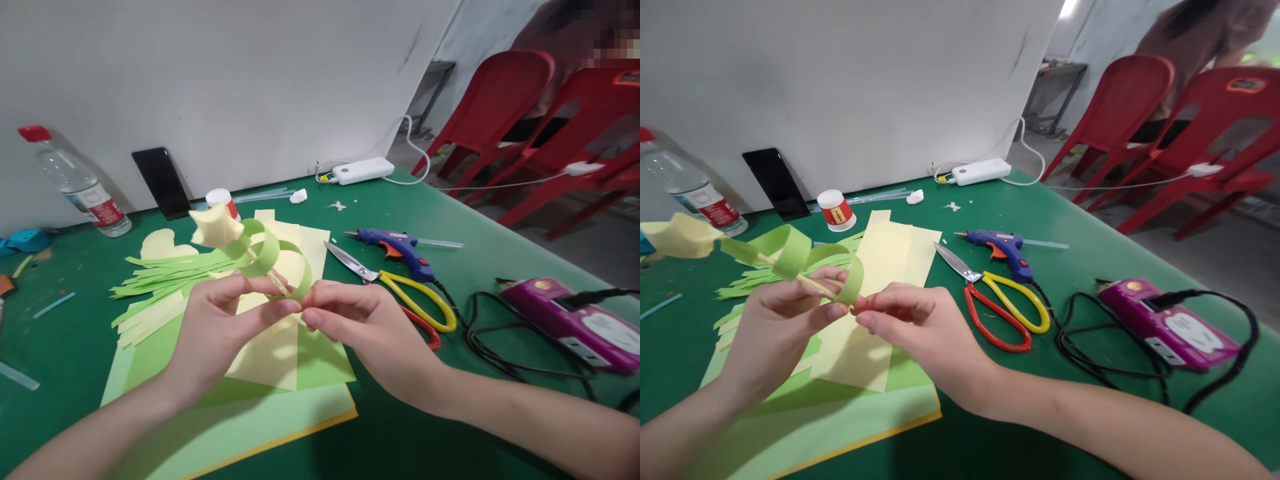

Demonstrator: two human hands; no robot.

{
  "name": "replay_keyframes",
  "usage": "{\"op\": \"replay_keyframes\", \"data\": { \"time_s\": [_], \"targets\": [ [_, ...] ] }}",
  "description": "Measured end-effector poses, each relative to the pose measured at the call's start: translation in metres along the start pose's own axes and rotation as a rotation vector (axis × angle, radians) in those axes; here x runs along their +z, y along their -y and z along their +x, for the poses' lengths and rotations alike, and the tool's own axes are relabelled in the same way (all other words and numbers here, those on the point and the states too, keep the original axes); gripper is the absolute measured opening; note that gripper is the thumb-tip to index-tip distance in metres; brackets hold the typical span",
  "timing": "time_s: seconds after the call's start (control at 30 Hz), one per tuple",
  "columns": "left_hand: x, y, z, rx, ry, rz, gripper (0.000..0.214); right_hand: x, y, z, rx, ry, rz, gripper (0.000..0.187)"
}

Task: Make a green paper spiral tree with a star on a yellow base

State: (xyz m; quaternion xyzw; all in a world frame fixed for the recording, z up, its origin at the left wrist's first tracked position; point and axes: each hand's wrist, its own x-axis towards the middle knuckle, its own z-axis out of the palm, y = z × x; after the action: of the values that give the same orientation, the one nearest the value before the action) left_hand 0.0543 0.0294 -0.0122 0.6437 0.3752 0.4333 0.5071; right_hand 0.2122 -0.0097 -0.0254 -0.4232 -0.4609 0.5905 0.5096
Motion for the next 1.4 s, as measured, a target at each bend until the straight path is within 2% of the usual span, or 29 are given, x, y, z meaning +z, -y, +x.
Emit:
{"op": "replay_keyframes", "data": {
  "time_s": [0.2,0.3,0.4,0.53,0.67,0.93,1.1,1.4],
  "targets": [
    [0.0,-0.003,-0.001,-0.07,0.038,-0.029,0.009,-0.003,0.0,-0.001,-0.126,-0.02,-0.117,0.008],
    [0.0,-0.003,-0.001,-0.103,0.073,-0.081,0.01,-0.003,-0.001,-0.002,-0.145,-0.014,-0.164,0.008],
    [0.0,-0.002,-0.001,-0.078,0.104,-0.054,0.01,-0.002,-0.002,-0.003,-0.15,0.003,-0.18,0.011],
    [0.0,0.0,-0.001,-0.075,0.102,0.037,0.005,-0.002,-0.004,-0.004,-0.157,0.004,-0.199,0.012],
    [0.0,0.003,-0.001,-0.083,0.089,0.041,0.012,-0.002,-0.006,-0.003,-0.189,-0.012,-0.213,0.014],
    [-0.002,0.0,-0.002,-0.07,0.098,0.113,0.014,0.0,-0.007,-0.003,-0.26,-0.098,-0.291,0.012],
    [-0.003,-0.007,-0.002,-0.074,0.111,0.118,0.019,0.001,-0.007,-0.003,-0.297,-0.122,-0.322,0.011],
    [-0.007,-0.007,-0.003,-0.11,0.059,0.06,0.016,0.002,-0.006,-0.004,-0.41,-0.16,-0.343,0.012]
  ]
}}
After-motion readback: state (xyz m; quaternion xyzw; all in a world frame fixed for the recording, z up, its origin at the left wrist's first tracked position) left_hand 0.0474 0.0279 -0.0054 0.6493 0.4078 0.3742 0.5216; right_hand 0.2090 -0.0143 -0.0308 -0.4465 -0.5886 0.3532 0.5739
